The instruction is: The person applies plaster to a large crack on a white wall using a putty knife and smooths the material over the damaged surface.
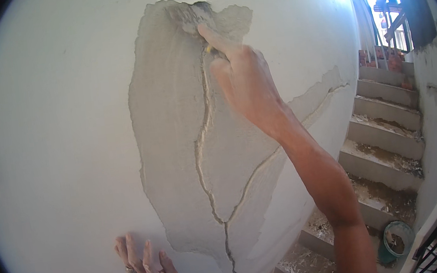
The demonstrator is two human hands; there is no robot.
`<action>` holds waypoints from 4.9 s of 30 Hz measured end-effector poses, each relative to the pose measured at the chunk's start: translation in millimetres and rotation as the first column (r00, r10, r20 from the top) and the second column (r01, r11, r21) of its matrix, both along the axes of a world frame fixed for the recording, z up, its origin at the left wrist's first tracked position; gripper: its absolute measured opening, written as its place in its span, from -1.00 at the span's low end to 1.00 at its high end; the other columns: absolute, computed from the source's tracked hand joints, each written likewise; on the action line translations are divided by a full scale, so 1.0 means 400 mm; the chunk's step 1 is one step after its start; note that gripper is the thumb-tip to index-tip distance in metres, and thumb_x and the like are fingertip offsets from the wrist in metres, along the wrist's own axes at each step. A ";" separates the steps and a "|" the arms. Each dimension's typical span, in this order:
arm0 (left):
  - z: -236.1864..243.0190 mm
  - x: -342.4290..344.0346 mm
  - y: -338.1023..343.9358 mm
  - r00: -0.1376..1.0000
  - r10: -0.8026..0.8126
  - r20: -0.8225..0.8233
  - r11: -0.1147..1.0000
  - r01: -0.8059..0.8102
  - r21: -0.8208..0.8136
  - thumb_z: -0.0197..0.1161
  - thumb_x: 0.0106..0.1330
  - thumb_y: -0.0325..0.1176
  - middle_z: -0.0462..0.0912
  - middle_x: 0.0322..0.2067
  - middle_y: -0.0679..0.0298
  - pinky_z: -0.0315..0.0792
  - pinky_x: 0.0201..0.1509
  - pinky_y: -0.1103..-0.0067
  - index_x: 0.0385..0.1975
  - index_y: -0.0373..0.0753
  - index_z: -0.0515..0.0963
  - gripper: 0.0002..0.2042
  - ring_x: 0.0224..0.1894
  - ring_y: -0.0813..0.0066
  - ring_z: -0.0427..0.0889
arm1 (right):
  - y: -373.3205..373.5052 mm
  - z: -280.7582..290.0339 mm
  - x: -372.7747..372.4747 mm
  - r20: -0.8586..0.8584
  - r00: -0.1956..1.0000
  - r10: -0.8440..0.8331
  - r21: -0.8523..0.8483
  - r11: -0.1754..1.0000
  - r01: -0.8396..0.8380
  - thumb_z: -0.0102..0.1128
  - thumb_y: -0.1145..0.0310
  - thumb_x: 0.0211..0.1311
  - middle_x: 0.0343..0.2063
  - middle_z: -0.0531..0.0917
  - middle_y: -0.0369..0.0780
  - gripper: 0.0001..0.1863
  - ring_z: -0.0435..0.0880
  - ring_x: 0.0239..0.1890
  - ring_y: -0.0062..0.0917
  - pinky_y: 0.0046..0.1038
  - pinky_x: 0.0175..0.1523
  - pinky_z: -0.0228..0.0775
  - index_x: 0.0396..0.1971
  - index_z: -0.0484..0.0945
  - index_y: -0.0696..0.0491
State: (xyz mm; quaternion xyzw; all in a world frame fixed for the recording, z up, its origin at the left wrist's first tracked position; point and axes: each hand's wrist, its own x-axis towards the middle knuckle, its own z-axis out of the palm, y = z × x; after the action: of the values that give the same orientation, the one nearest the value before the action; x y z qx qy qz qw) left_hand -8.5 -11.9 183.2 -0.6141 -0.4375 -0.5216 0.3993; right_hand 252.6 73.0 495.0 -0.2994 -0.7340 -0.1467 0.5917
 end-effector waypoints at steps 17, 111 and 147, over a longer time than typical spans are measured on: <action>0.009 -0.002 -0.004 0.996 -0.090 0.003 0.996 0.090 0.017 0.14 0.33 -0.49 0.30 0.34 -0.23 0.06 0.42 -0.24 0.16 -0.28 0.46 -0.62 0.46 -0.36 0.15 | -0.055 0.028 -0.031 -0.131 0.991 0.039 -0.210 0.975 -0.066 -0.08 0.52 0.19 -0.68 0.38 -0.28 -0.29 0.30 -0.63 -0.65 -0.40 -0.40 0.35 0.42 0.42 -0.06; 0.024 -0.062 -0.033 0.995 0.027 0.092 0.994 -0.037 0.107 0.05 0.43 -0.42 0.32 0.36 -0.19 0.09 0.47 -0.24 0.21 -0.28 0.44 -0.63 0.49 -0.35 0.13 | 0.029 0.030 0.051 0.045 0.990 -0.133 0.041 0.991 0.131 -0.08 0.47 0.18 -0.55 0.48 -0.19 -0.28 0.36 -0.55 -0.63 -0.47 -0.35 0.35 0.44 0.37 0.05; 0.010 -0.070 -0.029 0.995 0.057 0.087 0.993 -0.065 0.099 0.05 0.43 -0.41 0.34 0.33 -0.22 0.08 0.48 -0.23 0.14 -0.30 0.47 -0.68 0.47 -0.38 0.16 | 0.014 -0.015 0.054 -0.057 0.997 -0.056 -0.147 0.988 0.047 -0.08 0.48 0.19 -0.56 0.48 -0.23 -0.29 0.32 -0.58 -0.66 -0.47 -0.42 0.31 0.43 0.35 0.13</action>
State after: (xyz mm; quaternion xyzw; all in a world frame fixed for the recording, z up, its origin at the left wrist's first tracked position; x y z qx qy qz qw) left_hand -36.6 -23.4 187.2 -0.5568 -0.4452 -0.5562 0.4272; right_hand 274.1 78.7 489.1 -0.3652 -0.7162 -0.0987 0.5864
